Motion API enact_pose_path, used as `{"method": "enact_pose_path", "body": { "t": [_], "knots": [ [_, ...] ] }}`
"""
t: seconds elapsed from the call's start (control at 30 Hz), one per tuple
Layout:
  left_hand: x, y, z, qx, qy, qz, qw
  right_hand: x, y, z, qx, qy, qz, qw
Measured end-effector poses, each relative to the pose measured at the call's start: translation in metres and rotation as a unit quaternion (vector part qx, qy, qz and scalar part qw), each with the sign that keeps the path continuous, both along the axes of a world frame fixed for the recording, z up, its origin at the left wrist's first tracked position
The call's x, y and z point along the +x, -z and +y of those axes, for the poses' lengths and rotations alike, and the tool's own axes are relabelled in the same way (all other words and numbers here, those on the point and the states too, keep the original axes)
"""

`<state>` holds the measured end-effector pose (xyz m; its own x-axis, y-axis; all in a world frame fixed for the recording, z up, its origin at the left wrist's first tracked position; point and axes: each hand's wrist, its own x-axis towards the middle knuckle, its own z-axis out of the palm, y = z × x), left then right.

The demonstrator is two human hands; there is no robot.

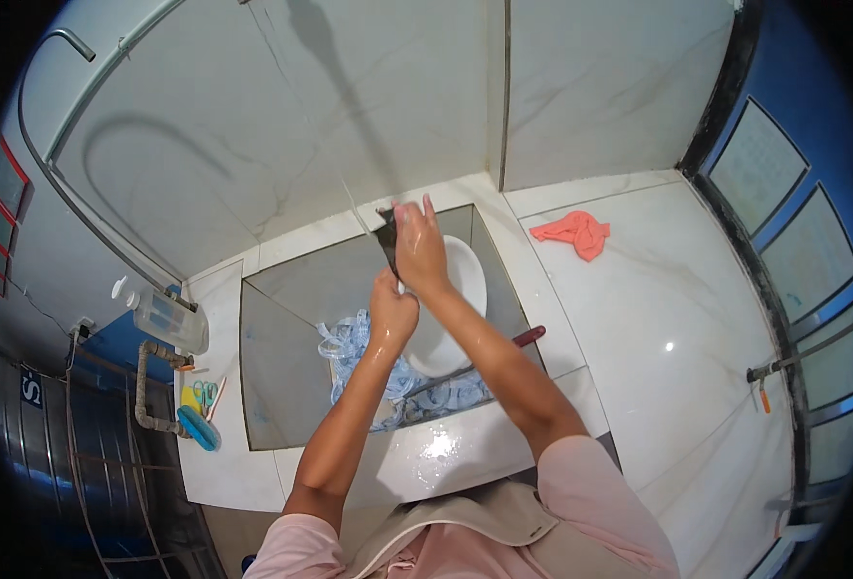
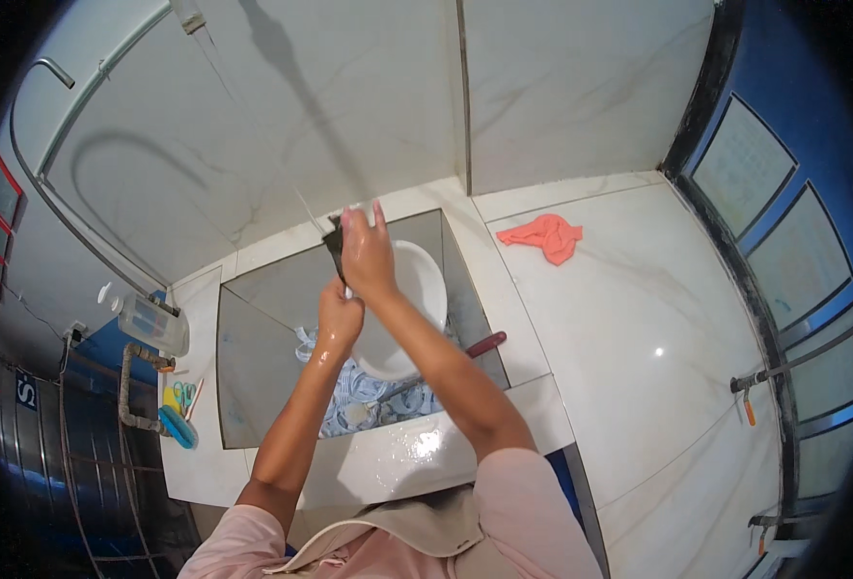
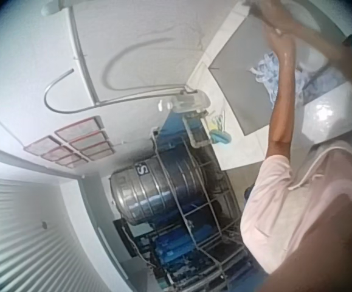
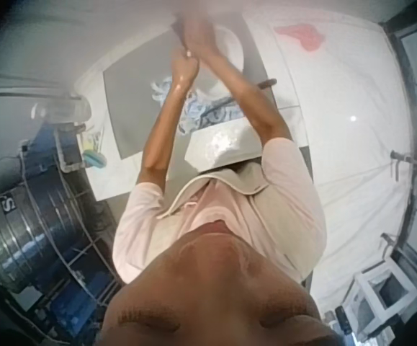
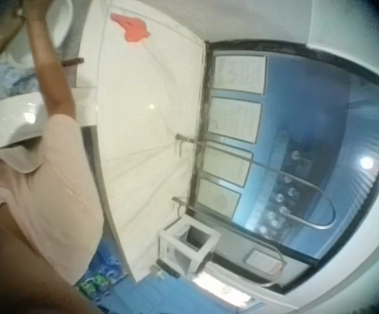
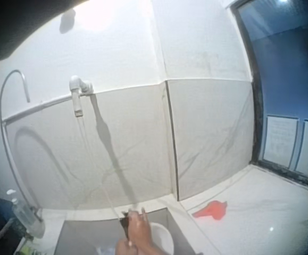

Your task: The person washes a white plastic bowl under a stream of water with a sponge, sets the bowl down, and then uses the sponge and a cloth to scrub and wipe the tiled wall surface above a sink filled with blue bottle caps.

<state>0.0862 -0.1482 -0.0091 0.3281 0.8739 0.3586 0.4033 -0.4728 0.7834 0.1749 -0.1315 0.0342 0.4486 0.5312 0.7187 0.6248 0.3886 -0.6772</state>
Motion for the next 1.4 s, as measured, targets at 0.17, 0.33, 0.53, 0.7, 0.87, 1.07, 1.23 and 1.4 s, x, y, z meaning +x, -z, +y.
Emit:
{"method": "enact_pose_path", "body": {
  "t": [0.17, 0.33, 0.53, 0.7, 0.87, 1.07, 1.23, 1.4],
  "knots": [
    [0.015, -0.005, -0.007, -0.081, 0.017, -0.008, 0.997, 0.053, 0.009, 0.014, -0.076, 0.060, 0.105, 0.990],
    [0.018, -0.036, -0.021, -0.158, 0.033, -0.063, 0.985, 0.050, 0.013, 0.011, 0.032, 0.052, 0.006, 0.998],
    [0.013, -0.015, -0.002, -0.136, 0.032, -0.080, 0.987, 0.021, 0.002, 0.007, -0.038, -0.047, -0.014, 0.998],
    [0.020, -0.009, -0.006, -0.057, 0.019, -0.015, 0.998, 0.059, 0.004, 0.018, -0.095, -0.027, 0.073, 0.992],
    [0.025, -0.010, -0.003, 0.021, 0.017, 0.075, 0.997, 0.049, 0.009, 0.027, -0.057, 0.116, -0.106, 0.986],
    [0.013, -0.013, -0.008, 0.054, -0.028, 0.133, 0.989, 0.025, 0.001, 0.015, -0.097, 0.011, -0.042, 0.994],
    [0.020, -0.011, -0.008, 0.081, -0.033, 0.138, 0.987, 0.039, 0.001, 0.019, -0.125, 0.023, 0.036, 0.991],
    [0.013, -0.018, -0.003, 0.071, 0.011, 0.118, 0.990, 0.037, -0.005, 0.006, -0.134, 0.028, 0.074, 0.988]
  ]
}}
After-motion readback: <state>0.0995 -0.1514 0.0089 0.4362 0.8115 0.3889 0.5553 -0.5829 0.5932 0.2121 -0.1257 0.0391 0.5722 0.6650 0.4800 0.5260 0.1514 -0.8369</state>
